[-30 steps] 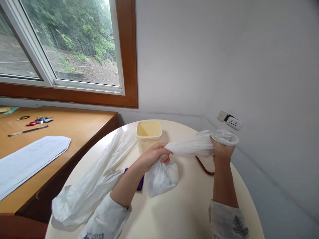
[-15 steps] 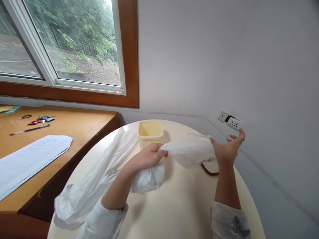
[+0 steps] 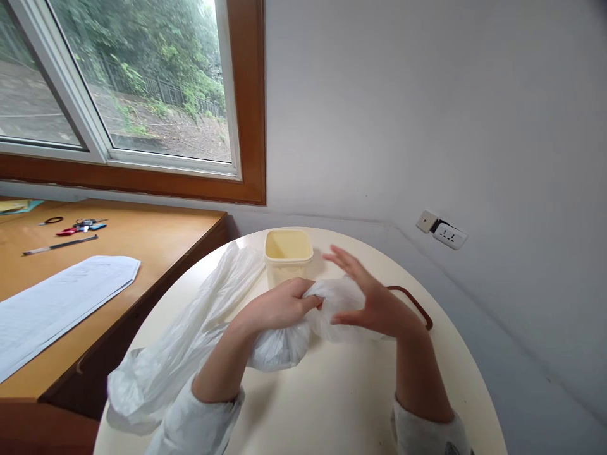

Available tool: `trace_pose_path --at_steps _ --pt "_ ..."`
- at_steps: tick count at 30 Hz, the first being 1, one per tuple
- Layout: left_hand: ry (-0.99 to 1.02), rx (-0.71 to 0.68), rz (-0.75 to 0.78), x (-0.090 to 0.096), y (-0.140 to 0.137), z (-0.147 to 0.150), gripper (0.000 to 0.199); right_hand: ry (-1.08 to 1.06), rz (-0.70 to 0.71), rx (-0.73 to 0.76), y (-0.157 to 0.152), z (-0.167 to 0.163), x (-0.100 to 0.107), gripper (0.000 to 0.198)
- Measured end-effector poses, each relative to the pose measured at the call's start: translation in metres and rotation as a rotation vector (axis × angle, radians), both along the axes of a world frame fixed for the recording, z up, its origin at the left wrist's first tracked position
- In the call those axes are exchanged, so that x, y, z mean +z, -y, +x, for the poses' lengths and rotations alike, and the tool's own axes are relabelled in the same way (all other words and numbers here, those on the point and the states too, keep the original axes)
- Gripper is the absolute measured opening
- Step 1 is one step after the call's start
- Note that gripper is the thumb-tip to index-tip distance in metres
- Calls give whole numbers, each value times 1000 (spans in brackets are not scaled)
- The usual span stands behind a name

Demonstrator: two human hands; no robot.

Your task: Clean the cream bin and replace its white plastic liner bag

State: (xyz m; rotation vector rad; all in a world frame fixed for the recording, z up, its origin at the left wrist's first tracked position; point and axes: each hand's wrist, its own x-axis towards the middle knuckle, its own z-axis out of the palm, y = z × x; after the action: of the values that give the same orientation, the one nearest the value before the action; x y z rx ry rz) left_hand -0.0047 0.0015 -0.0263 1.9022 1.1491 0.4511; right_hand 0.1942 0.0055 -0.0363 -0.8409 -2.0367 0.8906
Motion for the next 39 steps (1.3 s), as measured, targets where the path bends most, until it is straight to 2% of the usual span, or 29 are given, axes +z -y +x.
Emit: trace_pose_path --at_steps 2,4,8,9,12,16,18,22,25,31,34,36,39 --pt "-4 -29 7 -1 0 -1 25 119 -29 59 2 -13 0 83" --pt "10 -66 41 -2 -2 -2 25 189 -23 44 -1 -20 -3 66" --pt "11 -53 143 -6 -4 -8 26 319 -51 3 -12 -14 -13 23" --pt "-7 -35 156 -7 -4 -10 27 359 -78 -6 -15 -11 -16 18" --pt "-29 -71 179 -6 -4 -15 33 429 -144 -54 -21 0 -21 18" --pt "-64 -312 166 -6 -6 -20 31 418 -211 -120 -25 10 -22 19" --pt "-107 -360 128 -9 -7 -21 32 419 -251 -164 -24 15 -20 21" --pt "-177 -258 139 -17 -8 -21 30 480 -331 -252 -18 21 -14 12" --pt "-238 -214 186 -20 -7 -20 32 486 -368 -244 -11 23 -7 15" --pt "-251 -110 232 -19 -8 -19 30 468 -266 -45 9 17 15 21" --pt "-247 -152 264 -15 -9 -21 29 491 -195 18 16 18 21 18" --pt "-213 -219 250 -12 -11 -24 34 487 -132 -28 18 21 21 15" --pt "-126 -293 188 -10 -13 -29 37 437 -64 -237 15 30 17 15"
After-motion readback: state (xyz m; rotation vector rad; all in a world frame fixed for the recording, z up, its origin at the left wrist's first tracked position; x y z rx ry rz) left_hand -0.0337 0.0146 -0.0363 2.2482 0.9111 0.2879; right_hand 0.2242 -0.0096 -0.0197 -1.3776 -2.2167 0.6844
